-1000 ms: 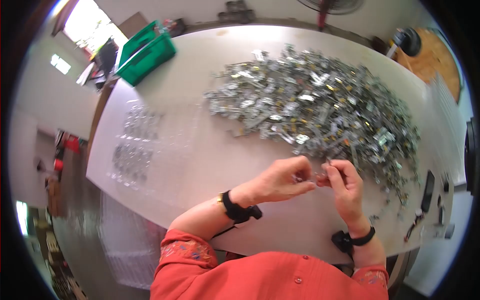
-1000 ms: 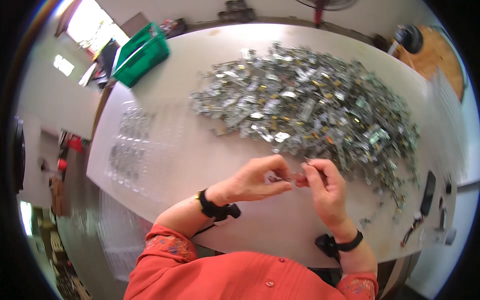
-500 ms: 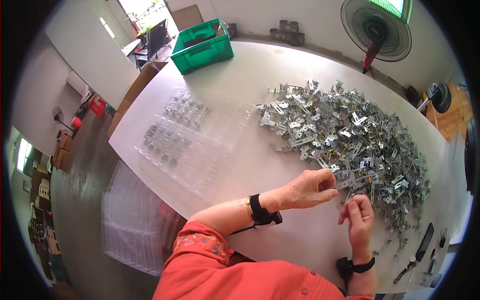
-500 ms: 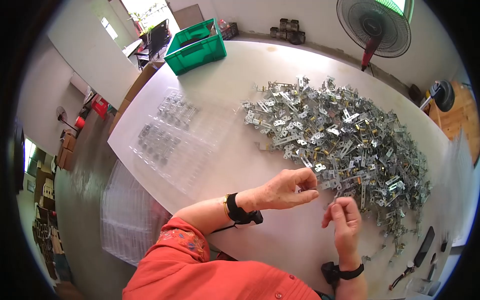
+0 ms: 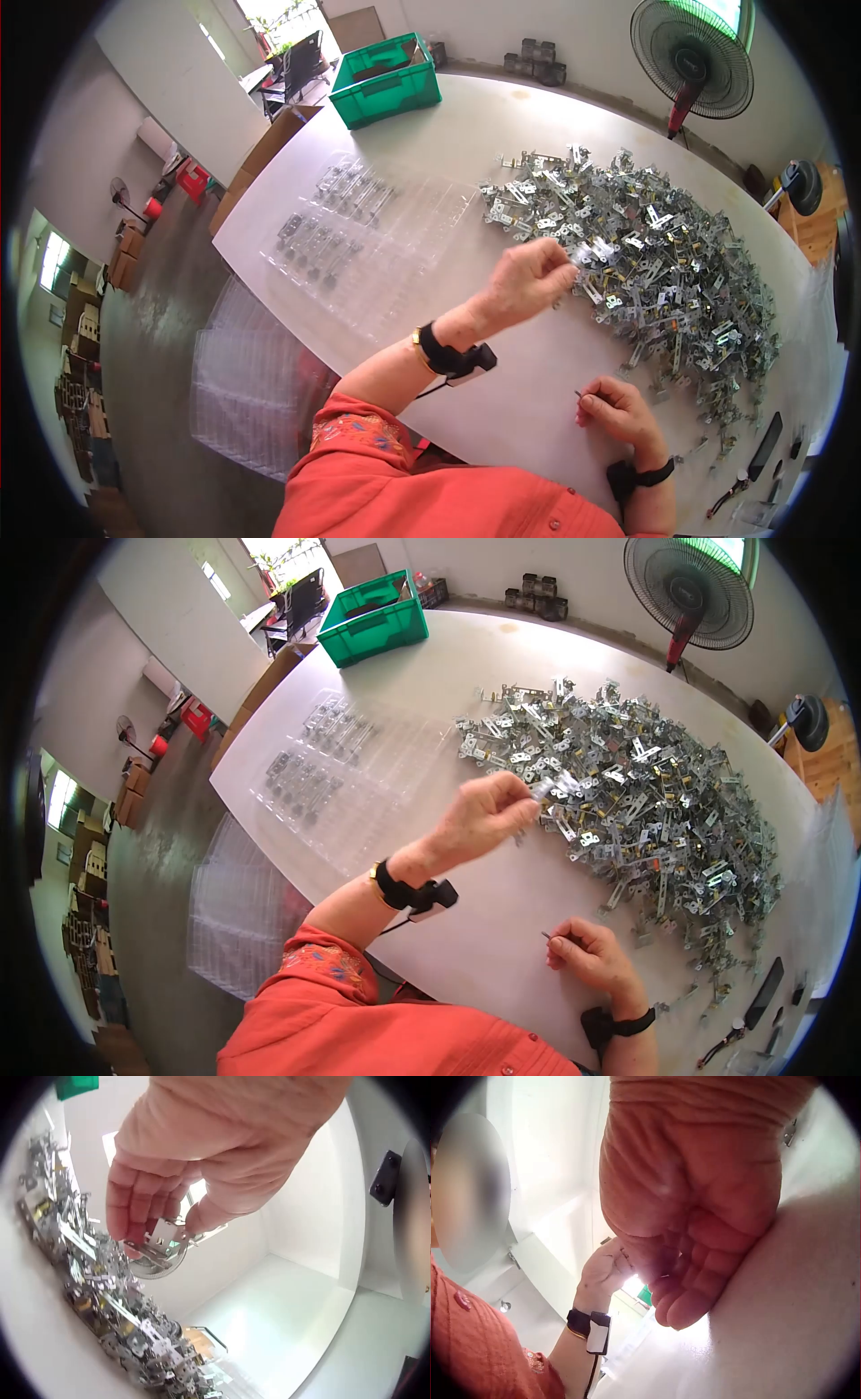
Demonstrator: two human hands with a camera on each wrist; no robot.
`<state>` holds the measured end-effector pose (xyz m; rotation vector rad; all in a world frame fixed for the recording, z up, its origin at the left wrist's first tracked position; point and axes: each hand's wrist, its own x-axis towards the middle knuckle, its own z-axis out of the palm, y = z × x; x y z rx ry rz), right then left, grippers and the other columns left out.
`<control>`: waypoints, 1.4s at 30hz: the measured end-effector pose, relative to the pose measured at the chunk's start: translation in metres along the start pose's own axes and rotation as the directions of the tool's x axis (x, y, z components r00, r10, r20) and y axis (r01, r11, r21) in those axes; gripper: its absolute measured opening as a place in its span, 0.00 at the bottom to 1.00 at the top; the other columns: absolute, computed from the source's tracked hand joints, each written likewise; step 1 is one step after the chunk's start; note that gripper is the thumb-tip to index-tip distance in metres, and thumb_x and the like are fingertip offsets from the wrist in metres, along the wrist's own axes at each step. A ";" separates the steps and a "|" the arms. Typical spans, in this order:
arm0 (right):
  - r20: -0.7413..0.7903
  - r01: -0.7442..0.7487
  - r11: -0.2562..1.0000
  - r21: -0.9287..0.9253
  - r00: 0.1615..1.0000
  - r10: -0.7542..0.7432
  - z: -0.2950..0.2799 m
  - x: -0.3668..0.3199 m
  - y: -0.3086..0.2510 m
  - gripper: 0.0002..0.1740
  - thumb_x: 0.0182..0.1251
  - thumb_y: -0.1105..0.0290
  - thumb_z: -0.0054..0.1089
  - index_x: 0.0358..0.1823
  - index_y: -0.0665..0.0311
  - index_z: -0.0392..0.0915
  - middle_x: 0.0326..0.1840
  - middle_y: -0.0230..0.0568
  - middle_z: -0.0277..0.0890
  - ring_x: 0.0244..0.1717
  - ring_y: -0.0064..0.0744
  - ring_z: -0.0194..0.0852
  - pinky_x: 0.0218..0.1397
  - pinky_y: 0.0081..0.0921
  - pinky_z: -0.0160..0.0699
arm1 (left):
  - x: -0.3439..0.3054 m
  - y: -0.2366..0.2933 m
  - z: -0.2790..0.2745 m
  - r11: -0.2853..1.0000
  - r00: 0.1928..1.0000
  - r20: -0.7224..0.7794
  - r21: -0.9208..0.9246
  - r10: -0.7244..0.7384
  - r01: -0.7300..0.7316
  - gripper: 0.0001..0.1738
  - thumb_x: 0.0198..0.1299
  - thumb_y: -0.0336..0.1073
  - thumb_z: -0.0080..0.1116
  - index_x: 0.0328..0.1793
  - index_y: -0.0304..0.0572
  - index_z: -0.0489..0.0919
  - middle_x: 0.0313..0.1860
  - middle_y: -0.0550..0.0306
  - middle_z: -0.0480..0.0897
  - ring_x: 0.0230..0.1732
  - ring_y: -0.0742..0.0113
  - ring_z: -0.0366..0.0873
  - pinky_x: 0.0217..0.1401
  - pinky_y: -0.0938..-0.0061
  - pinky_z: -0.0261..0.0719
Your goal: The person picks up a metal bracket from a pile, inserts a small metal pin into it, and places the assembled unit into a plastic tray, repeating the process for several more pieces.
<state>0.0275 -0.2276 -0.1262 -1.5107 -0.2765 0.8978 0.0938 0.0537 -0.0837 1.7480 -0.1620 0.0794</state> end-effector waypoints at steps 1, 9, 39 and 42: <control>0.001 0.006 1.000 -0.022 1.000 -0.006 0.000 0.001 0.000 0.07 0.77 0.70 0.59 0.43 0.68 0.77 0.34 0.35 0.82 0.36 0.23 0.82 0.44 0.23 0.84 | -0.001 0.003 -0.011 0.999 0.999 -0.035 0.051 -0.010 0.012 0.09 0.69 0.33 0.65 0.44 0.33 0.81 0.34 0.63 0.83 0.35 0.81 0.78 0.36 0.81 0.78; 0.012 0.022 1.000 0.014 1.000 -0.022 -0.001 0.000 -0.002 0.08 0.78 0.70 0.59 0.43 0.68 0.77 0.34 0.35 0.82 0.36 0.23 0.82 0.43 0.23 0.84 | -0.036 -0.006 -0.129 0.775 0.883 -0.456 0.596 0.111 0.211 0.10 0.66 0.33 0.65 0.39 0.31 0.83 0.26 0.58 0.84 0.28 0.78 0.79 0.31 0.76 0.78; -0.016 0.034 0.999 -0.013 0.999 -0.034 0.004 0.001 -0.006 0.07 0.78 0.70 0.58 0.43 0.68 0.77 0.33 0.34 0.81 0.36 0.22 0.82 0.42 0.23 0.85 | -0.095 -0.044 -0.230 0.157 0.805 -0.566 0.792 -0.177 0.590 0.15 0.57 0.44 0.70 0.38 0.39 0.86 0.42 0.44 0.87 0.49 0.46 0.85 0.55 0.56 0.82; -0.020 0.031 0.999 -0.017 0.999 -0.031 0.005 0.000 -0.007 0.07 0.78 0.71 0.58 0.43 0.68 0.77 0.33 0.34 0.81 0.35 0.22 0.82 0.42 0.23 0.85 | -0.096 -0.054 -0.233 0.145 0.812 -0.554 0.802 -0.183 0.580 0.15 0.56 0.44 0.71 0.38 0.39 0.87 0.43 0.44 0.87 0.49 0.46 0.85 0.55 0.56 0.82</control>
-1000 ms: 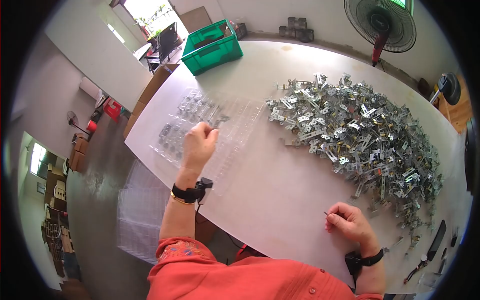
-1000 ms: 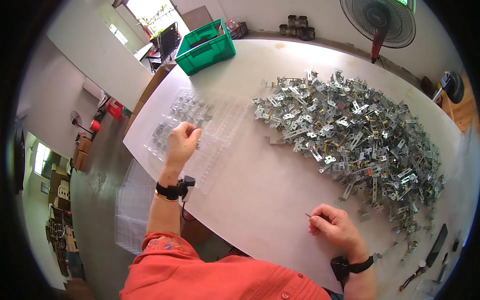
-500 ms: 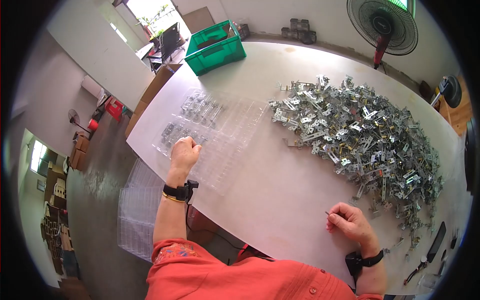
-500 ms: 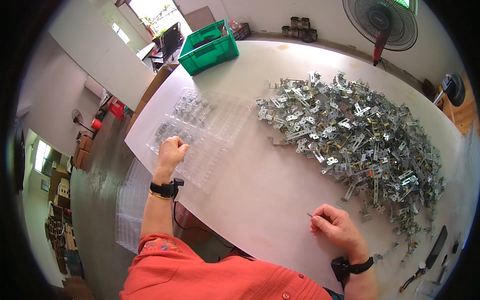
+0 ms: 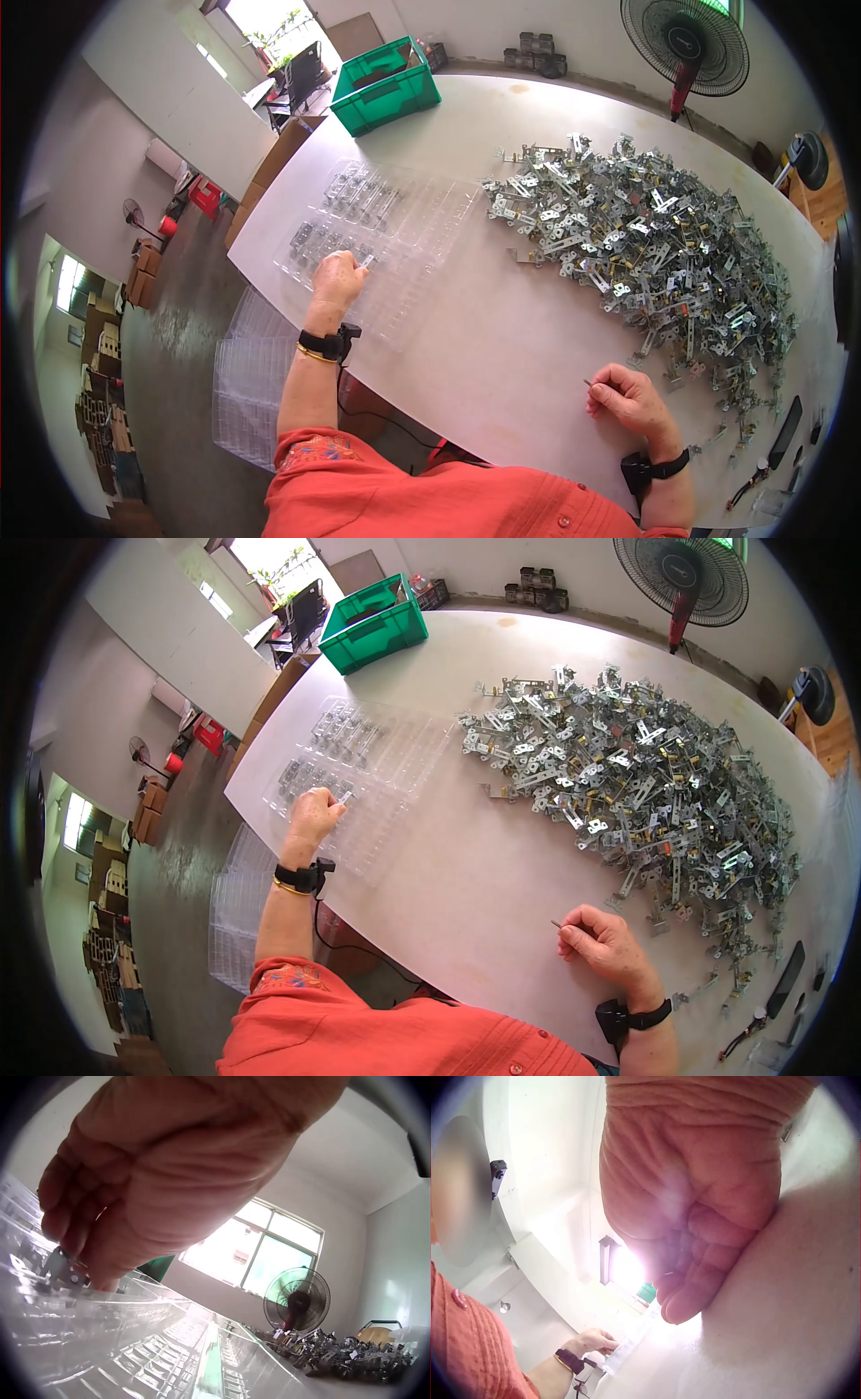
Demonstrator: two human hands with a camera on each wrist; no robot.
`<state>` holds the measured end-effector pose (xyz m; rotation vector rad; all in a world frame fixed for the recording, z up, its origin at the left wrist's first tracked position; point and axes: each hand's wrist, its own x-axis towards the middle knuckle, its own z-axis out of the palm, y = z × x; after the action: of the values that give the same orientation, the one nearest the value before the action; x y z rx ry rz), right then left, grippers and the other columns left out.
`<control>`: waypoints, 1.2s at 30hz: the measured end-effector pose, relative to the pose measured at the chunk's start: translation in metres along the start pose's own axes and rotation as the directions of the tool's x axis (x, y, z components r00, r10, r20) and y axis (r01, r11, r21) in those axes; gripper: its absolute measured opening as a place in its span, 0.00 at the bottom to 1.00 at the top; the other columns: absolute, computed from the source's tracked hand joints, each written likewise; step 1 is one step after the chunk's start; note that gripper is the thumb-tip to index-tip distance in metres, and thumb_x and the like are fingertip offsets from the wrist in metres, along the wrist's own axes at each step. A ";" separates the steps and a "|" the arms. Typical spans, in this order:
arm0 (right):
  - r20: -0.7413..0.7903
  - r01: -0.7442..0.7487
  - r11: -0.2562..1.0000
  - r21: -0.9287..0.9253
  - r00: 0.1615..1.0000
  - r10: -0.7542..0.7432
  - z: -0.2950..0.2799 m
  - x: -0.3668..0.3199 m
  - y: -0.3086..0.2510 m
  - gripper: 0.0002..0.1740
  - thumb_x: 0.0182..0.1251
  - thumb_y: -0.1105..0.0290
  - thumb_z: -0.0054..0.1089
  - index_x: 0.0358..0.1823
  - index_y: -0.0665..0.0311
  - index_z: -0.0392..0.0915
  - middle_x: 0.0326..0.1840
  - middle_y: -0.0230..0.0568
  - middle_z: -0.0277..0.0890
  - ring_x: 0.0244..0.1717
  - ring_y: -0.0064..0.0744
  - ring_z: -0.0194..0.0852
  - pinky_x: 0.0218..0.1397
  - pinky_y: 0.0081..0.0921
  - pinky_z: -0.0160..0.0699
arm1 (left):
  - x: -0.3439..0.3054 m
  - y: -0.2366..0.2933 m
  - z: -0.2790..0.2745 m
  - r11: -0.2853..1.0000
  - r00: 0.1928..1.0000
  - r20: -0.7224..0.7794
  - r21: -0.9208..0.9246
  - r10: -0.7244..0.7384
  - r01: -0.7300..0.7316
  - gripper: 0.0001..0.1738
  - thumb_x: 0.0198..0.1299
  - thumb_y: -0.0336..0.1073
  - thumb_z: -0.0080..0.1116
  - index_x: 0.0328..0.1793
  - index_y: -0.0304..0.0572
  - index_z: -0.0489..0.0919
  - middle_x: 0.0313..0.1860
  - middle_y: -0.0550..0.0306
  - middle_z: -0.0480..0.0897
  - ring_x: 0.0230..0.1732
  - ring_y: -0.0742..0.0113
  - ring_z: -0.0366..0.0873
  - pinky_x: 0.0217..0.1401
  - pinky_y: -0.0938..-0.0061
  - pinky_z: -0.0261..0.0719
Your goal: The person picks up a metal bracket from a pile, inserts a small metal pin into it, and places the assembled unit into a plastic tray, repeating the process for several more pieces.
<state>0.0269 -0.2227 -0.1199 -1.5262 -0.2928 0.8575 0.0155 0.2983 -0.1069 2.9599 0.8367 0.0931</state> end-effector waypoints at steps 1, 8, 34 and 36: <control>-0.002 -0.002 1.000 -0.007 1.000 0.002 0.000 0.000 0.000 0.07 0.78 0.71 0.58 0.42 0.68 0.77 0.33 0.34 0.81 0.35 0.22 0.82 0.42 0.23 0.85 | 0.001 -0.002 0.002 1.000 1.000 0.001 0.001 0.000 0.000 0.15 0.56 0.44 0.71 0.38 0.39 0.87 0.43 0.44 0.87 0.49 0.46 0.85 0.55 0.56 0.82; -0.006 -0.005 1.000 -0.015 1.000 0.005 0.001 0.000 -0.002 0.07 0.77 0.71 0.58 0.42 0.68 0.77 0.32 0.34 0.81 0.35 0.22 0.82 0.41 0.22 0.84 | -0.003 0.003 -0.003 0.996 0.998 0.048 -0.080 -0.038 0.042 0.15 0.55 0.43 0.72 0.36 0.37 0.87 0.42 0.42 0.87 0.49 0.44 0.85 0.54 0.56 0.82; 0.045 -0.042 0.999 0.026 0.998 0.041 -0.004 -0.001 0.001 0.08 0.79 0.69 0.56 0.46 0.68 0.78 0.35 0.31 0.80 0.37 0.19 0.79 0.42 0.20 0.81 | -0.099 0.262 -0.056 0.157 0.351 -0.220 -0.601 0.910 -0.784 0.09 0.63 0.35 0.67 0.39 0.40 0.79 0.34 0.50 0.79 0.36 0.50 0.80 0.39 0.61 0.78; 0.045 -0.040 0.999 0.037 0.998 0.038 -0.003 0.000 0.002 0.08 0.79 0.70 0.56 0.46 0.68 0.77 0.36 0.31 0.80 0.37 0.19 0.79 0.42 0.20 0.82 | -0.104 0.281 -0.055 0.091 0.333 -0.223 -0.693 0.916 -0.715 0.07 0.63 0.33 0.66 0.39 0.38 0.80 0.34 0.51 0.80 0.36 0.53 0.81 0.39 0.63 0.78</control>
<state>0.0286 -0.2257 -0.1215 -1.4831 -0.2781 0.9240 0.0695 0.0073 -0.0347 2.1304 -0.9051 0.0298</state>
